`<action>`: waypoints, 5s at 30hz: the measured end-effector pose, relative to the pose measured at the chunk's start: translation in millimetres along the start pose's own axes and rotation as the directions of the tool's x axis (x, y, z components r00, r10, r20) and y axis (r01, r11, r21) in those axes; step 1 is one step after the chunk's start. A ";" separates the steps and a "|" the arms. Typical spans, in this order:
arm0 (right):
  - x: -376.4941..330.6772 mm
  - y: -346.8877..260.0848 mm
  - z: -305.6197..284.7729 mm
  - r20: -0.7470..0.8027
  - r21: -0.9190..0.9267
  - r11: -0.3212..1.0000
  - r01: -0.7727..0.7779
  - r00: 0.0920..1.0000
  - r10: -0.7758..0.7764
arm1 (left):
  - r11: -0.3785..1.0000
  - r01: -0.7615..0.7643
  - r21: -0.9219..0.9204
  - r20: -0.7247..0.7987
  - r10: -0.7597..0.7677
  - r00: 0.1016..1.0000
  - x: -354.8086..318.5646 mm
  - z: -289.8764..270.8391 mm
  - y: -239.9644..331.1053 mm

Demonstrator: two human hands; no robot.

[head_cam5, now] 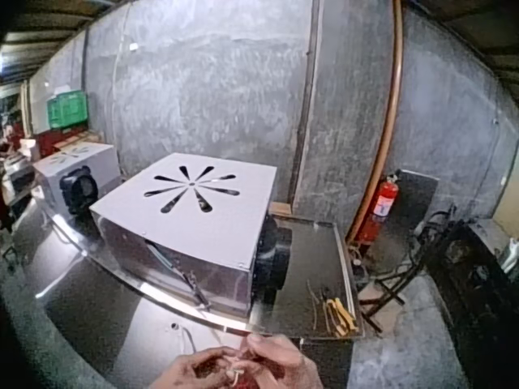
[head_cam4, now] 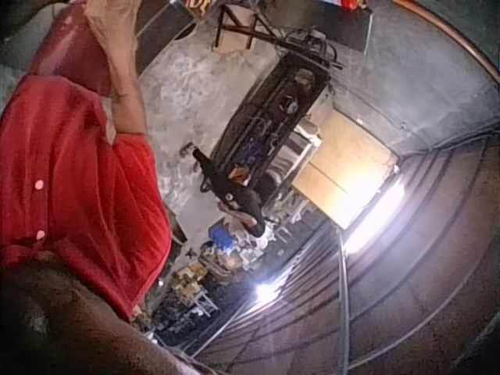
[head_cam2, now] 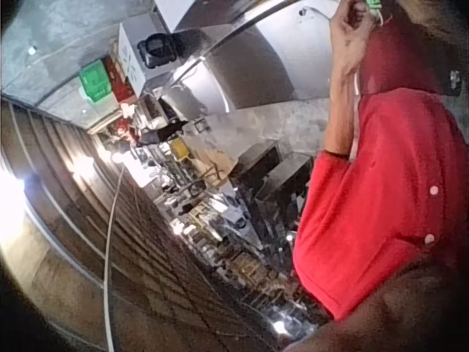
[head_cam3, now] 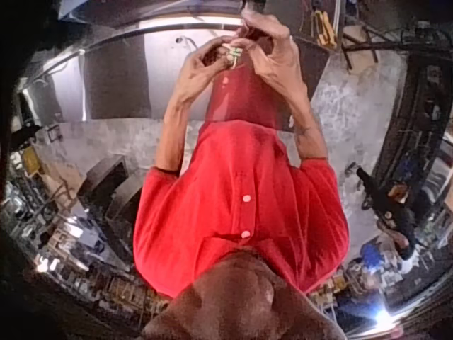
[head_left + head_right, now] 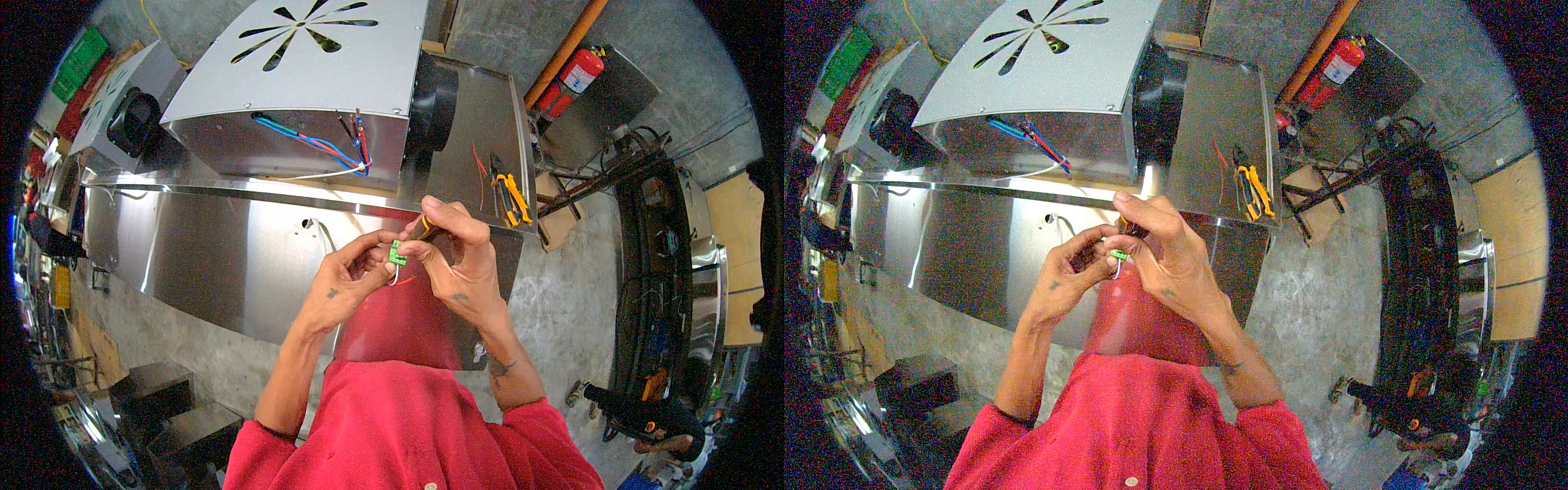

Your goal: The person strips insulation from several colored wires using wire strippers, then inserts the exposed ends into a green terminal block and tightens the screws with a screwdriver. The person repeats this process for multiple wires, securing each connection.

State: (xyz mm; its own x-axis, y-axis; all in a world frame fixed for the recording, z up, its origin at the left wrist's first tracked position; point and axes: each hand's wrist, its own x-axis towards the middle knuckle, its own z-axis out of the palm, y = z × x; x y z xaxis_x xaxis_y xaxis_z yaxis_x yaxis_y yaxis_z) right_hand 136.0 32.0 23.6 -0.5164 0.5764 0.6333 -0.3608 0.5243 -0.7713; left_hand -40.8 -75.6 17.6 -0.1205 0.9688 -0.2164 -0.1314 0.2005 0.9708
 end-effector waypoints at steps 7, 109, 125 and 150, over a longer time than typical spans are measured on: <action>0.8 -4.6 -1.6 0.067 0.105 0.993 -0.056 0.997 0.049 | 1.000 0.004 -0.009 -0.014 -0.004 1.000 -3.0 0.3 1.1; -27.5 0.6 35.2 -0.335 0.299 0.741 -0.601 0.661 0.672 | 0.894 -0.247 0.373 -0.447 0.407 0.797 -19.4 29.1 22.5; 11.3 -33.8 -14.2 0.243 -0.411 0.911 0.038 0.968 0.069 | 0.927 -0.132 0.352 -0.181 0.206 0.962 -29.3 6.4 41.9; -55.0 4.4 29.8 -0.035 0.594 0.498 -0.632 0.598 0.801 | 0.896 -0.186 0.403 -0.234 0.297 0.926 -25.8 17.7 16.3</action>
State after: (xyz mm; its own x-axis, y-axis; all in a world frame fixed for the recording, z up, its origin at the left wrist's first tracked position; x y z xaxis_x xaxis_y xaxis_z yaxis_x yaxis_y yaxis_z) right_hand 139.7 -16.1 -16.6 -0.5703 0.7865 -0.2371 -0.3145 -0.4757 -0.8215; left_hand -22.4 -94.7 40.9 -0.3812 0.9223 0.0640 0.3011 0.0584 0.9518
